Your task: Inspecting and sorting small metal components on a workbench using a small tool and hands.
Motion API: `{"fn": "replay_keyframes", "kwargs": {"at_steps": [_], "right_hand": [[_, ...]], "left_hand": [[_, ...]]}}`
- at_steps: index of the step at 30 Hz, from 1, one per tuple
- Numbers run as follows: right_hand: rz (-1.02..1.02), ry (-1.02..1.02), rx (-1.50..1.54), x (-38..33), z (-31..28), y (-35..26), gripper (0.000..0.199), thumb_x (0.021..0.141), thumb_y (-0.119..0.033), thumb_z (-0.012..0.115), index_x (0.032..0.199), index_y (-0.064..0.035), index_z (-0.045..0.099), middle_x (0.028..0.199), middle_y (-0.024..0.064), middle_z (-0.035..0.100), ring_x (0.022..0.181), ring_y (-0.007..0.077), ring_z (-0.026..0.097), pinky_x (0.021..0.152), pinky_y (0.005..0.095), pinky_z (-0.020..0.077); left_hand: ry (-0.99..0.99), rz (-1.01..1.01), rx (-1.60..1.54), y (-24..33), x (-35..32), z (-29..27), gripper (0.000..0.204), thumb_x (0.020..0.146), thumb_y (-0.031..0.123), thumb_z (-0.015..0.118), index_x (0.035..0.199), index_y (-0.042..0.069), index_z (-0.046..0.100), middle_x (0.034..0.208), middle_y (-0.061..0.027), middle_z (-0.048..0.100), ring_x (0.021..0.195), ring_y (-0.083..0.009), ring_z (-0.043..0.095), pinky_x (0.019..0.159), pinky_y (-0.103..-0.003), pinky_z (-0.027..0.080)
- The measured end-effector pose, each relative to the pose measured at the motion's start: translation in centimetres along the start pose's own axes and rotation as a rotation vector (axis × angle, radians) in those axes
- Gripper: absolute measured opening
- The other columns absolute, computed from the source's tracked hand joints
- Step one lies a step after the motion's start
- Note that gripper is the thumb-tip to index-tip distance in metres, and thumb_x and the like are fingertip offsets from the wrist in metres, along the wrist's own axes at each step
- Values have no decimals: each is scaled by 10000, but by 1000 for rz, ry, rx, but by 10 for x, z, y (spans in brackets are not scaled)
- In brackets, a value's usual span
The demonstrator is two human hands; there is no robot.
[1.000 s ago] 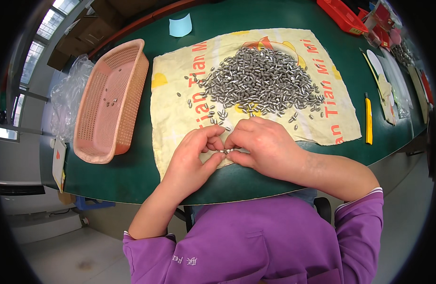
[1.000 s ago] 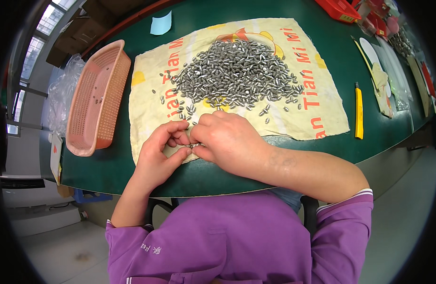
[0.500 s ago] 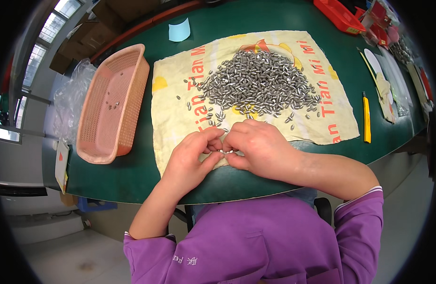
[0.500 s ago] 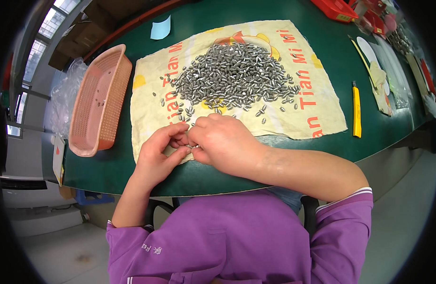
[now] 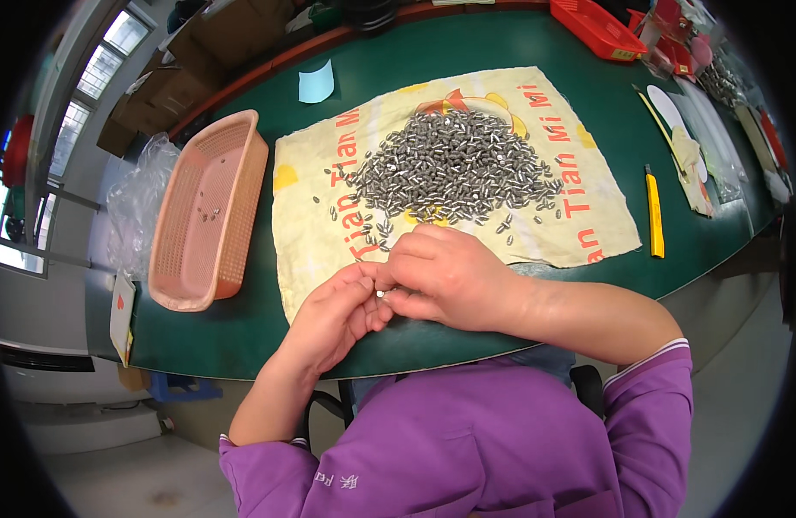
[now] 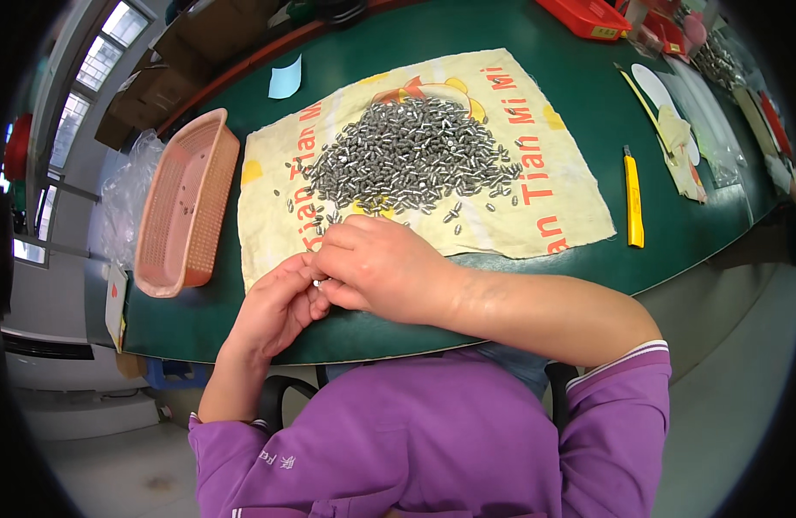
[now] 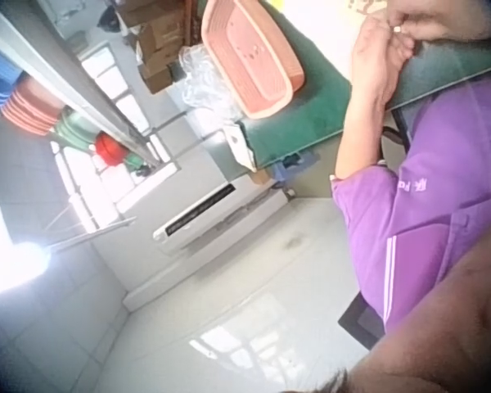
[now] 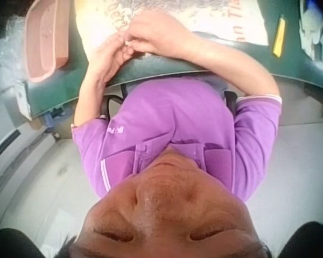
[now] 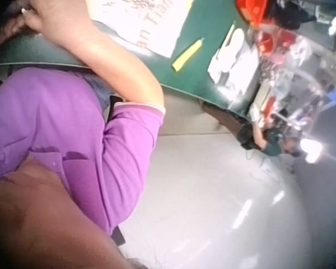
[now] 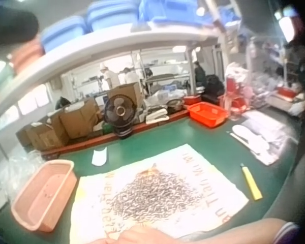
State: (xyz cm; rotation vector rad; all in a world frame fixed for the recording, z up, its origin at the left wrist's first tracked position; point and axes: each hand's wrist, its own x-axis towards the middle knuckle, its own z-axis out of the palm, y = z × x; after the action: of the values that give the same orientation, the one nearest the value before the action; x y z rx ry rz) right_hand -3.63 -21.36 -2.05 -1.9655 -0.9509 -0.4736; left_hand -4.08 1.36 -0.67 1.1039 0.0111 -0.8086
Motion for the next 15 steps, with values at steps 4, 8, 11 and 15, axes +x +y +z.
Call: {"fn": "replay_keyframes", "kwargs": {"at_steps": [4,8,11,15], "right_hand": [[-16,-30,32,0,-2,0,176,828,-155,781,980,-111,705,893,52,641,859,283,640,757,394,529],[71,-26,111,1,-2,2,179,848,-160,776,1013,-118,722,908,62,661,875,282,654,782,386,535],[301,-25,292,4,-8,3,167,900,-108,763,1065,-91,745,954,70,719,878,211,714,772,325,567],[698,-94,709,9,-12,6,127,991,-85,702,1103,-30,727,996,13,725,904,76,679,796,252,570]], "left_hand": [[-136,-83,-256,-4,2,-2,426,1125,226,327,1368,-57,534,1116,-109,656,884,-148,604,803,-294,515],[-151,-81,-301,-1,3,-5,461,1129,238,316,1401,-91,491,1184,-149,649,1014,-206,648,899,-329,545],[-260,-19,-438,3,6,-5,502,1130,248,300,1439,-128,424,1328,-226,598,1221,-319,632,1094,-417,511],[-210,17,-337,5,2,-1,522,1129,249,294,1463,-139,392,1371,-251,572,1279,-351,600,1139,-440,475]]}}
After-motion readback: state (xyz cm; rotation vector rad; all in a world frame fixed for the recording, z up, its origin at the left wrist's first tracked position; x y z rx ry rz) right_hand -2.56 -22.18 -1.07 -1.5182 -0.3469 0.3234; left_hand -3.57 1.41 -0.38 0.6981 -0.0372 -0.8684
